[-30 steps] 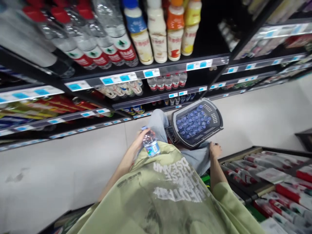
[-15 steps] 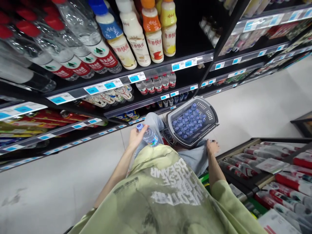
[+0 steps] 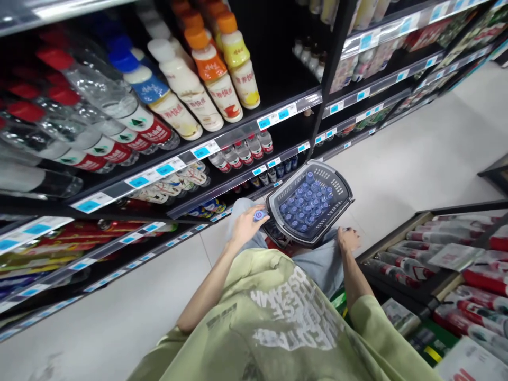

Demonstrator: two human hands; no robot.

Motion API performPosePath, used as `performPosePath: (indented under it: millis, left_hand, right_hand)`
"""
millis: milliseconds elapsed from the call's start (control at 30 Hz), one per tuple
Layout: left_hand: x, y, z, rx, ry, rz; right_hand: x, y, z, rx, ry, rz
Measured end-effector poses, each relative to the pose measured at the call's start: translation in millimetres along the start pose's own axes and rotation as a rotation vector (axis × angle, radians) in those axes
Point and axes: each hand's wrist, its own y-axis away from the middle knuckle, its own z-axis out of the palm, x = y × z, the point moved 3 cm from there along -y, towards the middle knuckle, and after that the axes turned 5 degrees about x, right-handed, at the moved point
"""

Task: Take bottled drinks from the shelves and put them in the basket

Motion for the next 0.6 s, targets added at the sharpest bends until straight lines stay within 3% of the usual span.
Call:
performPosePath:
  millis: [267,467,600]
  left_hand:
    - [19,-44,34.8,-0.130,0.099,0.021]
    - [40,-91,80.7,-0.242,0.131,0.055]
    - [48,-129,117.3,-0.228,0.132,-0.011]
  right_hand:
    - [-5,5,-4,0.002,-0.017,-0.007]
    - [-4,2,3,0.011,-0.047,0.042]
    - [-2,0,4,0.028,-0.018,0.060]
